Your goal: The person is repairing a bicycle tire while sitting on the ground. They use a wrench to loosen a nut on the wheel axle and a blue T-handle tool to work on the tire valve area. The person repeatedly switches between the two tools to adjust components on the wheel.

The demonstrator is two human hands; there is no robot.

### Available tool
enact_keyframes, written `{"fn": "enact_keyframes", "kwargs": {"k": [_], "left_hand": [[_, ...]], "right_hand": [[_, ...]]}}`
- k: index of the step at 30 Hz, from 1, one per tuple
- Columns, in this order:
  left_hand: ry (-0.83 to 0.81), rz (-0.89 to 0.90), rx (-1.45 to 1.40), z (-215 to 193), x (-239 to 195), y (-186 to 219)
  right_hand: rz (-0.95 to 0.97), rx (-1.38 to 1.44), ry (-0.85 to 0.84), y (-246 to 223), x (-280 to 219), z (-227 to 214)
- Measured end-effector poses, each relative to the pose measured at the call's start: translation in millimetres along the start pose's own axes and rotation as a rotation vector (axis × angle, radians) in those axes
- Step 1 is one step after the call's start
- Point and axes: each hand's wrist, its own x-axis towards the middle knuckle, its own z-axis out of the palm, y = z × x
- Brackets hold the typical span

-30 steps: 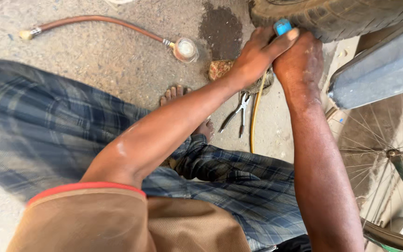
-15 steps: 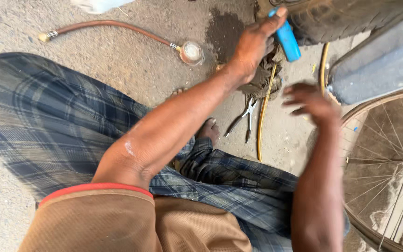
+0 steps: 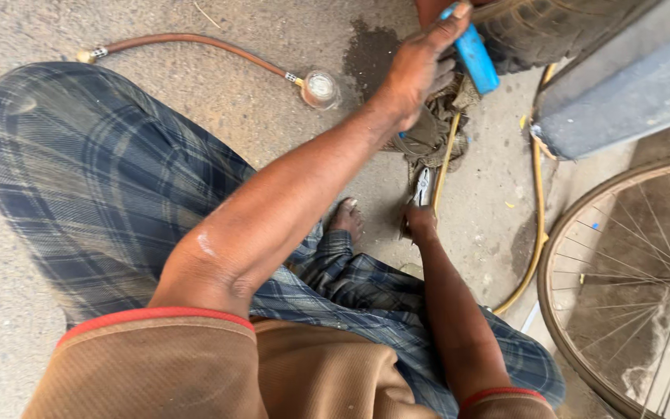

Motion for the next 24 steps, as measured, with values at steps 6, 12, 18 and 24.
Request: {"fn": "enact_keyframes", "kwargs": {"k": [6,12,18,24], "left_hand": [[-0.030,-0.026,-0.050,-4,-1,4],[-0.028,0.011,-0.010,2,-9,19],[-0.065,0.057,0.087,9,-1,35],[-0.094,0.134,0.057,15,1,32]], "right_hand": [[0.041,1.312,-0.419,-52,-56,-97],[-0.352,1.169,-0.879,-137,-160,-173],[-0.193,1.188,-0.683,-183,-223,-119],[-0.198,0.773,-0.448,-213,-217,-119]]}}
